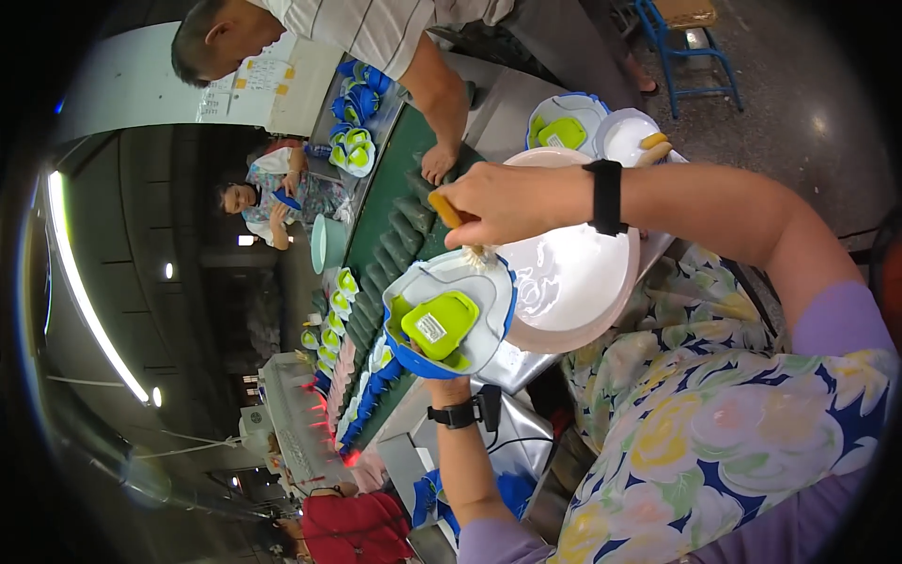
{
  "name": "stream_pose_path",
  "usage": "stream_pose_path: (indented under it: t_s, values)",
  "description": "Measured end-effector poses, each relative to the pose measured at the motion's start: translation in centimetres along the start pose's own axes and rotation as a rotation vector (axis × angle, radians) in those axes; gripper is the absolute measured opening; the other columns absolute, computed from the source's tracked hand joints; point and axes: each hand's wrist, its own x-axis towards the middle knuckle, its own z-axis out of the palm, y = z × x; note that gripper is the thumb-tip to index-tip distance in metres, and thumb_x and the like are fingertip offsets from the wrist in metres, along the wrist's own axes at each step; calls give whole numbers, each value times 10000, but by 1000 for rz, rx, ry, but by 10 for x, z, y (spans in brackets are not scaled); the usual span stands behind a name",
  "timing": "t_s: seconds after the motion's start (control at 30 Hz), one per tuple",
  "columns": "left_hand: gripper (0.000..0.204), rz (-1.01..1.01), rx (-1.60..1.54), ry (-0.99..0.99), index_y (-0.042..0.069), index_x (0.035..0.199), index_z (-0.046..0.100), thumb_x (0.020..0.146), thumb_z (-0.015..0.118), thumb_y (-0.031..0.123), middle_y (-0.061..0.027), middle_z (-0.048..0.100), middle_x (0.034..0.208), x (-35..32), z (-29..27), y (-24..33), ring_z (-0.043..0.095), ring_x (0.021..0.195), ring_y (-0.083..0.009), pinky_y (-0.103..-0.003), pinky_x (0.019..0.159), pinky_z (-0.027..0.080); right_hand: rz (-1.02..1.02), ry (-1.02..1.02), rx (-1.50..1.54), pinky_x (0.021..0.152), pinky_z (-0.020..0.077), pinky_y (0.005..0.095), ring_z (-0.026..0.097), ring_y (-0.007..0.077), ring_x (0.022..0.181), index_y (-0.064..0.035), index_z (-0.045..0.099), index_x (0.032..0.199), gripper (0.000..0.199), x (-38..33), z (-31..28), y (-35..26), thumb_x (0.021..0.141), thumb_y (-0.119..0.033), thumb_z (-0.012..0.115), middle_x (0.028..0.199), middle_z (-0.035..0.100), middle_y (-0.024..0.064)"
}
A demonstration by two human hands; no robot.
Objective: Applying glue to the inner components of blue and green athletic shoes using a brush.
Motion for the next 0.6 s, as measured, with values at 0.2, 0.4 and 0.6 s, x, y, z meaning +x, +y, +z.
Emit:
stream_pose_path:
  t_s: [0.2, 0.4, 0.6]
  values:
    - [635, 280, 77, 35, 167, 1516, 251, 988, 501, 414, -74, 379, 1508, -1, 5, -29, 422, 1350, -284, -485, 1137, 330, 372, 195, 70, 592, 517, 362, 665, 288, 621, 54, 592, 799, 336, -24, 27, 11, 832, -276, 637, 688, 646, 191]
    - [715, 465, 601, 129, 113, 1527, 186, 964, 563, 340, -100, 283, 1555, -4, -25, -46, 344, 1398, -269, -440, 1157, 277, 559, 191, 378, 583, 549, 297, 690, 214, 625, 88, 640, 872, 385, -39, 48, 10, 847, -296, 639, 756, 694, 188]
    - [682, 664, 1085, 224, 45, 1465, 312, 918, 646, 277, -138, 418, 1457, -4, -57, -52, 454, 1311, -281, -425, 1094, 364, 607, 110, 501, 553, 526, 265, 663, 159, 589, 73, 653, 894, 378, -42, 51, -3, 867, -305, 659, 728, 685, 154]
